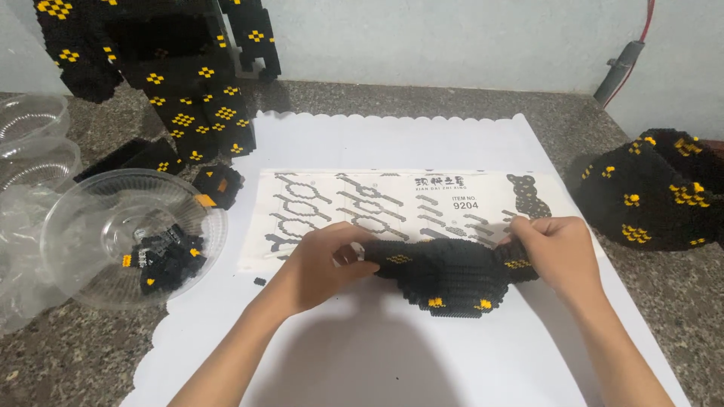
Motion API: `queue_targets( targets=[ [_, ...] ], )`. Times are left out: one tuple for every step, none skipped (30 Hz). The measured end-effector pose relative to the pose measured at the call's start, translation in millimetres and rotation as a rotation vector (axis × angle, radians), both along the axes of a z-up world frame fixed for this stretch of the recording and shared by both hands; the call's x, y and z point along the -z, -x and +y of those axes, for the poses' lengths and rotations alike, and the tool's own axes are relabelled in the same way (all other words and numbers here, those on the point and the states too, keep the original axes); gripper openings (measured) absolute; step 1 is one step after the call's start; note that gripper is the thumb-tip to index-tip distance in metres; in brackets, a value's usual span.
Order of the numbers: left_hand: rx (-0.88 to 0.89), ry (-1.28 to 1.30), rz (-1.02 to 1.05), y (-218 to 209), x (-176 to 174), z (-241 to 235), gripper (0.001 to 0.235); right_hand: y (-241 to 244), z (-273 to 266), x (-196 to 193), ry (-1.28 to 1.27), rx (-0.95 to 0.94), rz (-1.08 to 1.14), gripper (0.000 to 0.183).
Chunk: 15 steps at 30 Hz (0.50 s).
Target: Assembling a complex building block model by following a printed instruction manual
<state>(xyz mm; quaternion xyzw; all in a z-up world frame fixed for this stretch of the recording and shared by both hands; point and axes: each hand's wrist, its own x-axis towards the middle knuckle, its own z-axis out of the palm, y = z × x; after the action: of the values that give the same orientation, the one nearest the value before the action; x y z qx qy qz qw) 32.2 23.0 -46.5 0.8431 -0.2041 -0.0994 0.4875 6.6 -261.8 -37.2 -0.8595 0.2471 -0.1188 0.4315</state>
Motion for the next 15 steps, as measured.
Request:
queue_targets(
  targets=[
    [0.000, 0.000, 0.000, 0, -1, 0, 0.018, -1, -1, 1, 0.000, 0.000, 0.000, 0.028],
    [-0.002, -0.009, 0.007, 1, -1, 0, 0.016, -1, -2, 2, 0.014, 0.000, 0.000, 0.028],
    [-0.004, -0.019, 0.016, 2, -2, 0, 0.015, -2, -3, 4, 0.027, 0.001, 0.002, 0.028],
    [-0.004, -0.020, 0.017, 0, 2, 0, 0.015, -2, -5, 7, 0.027, 0.000, 0.003, 0.028],
    [-0.001, -0.029, 0.003, -2, 5, 0, 0.019, -4, -7, 10, 0.041, 0.002, -0.006, 0.029],
    [0.003, -0.038, -0.011, -4, 8, 0, 0.024, -5, -9, 12, 0.056, 0.004, -0.015, 0.029],
    [0.002, -0.037, -0.011, -3, 5, -1, 0.024, -2, -3, 7, 0.056, 0.003, -0.016, 0.029],
    [0.011, -0.040, 0.033, -1, 3, -2, 0.025, 1, 2, 2, 0.026, 0.025, -0.027, 0.029],
    [0.019, -0.044, 0.078, 1, 1, -3, 0.027, 3, 8, -3, -0.004, 0.045, -0.037, 0.029],
    [0.017, -0.044, 0.078, -1, 4, -3, 0.027, 3, 7, -1, -0.004, 0.043, -0.037, 0.029],
    [0.019, -0.031, 0.046, -2, 8, -3, 0.025, 2, 6, 1, 0.023, 0.043, -0.044, 0.031],
    [0.020, -0.019, 0.015, -3, 12, -4, 0.022, 2, 4, 3, 0.049, 0.043, -0.051, 0.034],
    [0.021, -0.018, 0.015, -4, 14, -4, 0.022, 1, 2, 5, 0.050, 0.043, -0.051, 0.034],
    [0.025, -0.026, -0.036, -5, 16, -4, 0.022, 0, 0, 8, 0.045, 0.032, -0.059, 0.035],
    [0.029, -0.035, -0.086, -5, 18, -3, 0.021, -1, -2, 10, 0.040, 0.020, -0.066, 0.036]
  ],
)
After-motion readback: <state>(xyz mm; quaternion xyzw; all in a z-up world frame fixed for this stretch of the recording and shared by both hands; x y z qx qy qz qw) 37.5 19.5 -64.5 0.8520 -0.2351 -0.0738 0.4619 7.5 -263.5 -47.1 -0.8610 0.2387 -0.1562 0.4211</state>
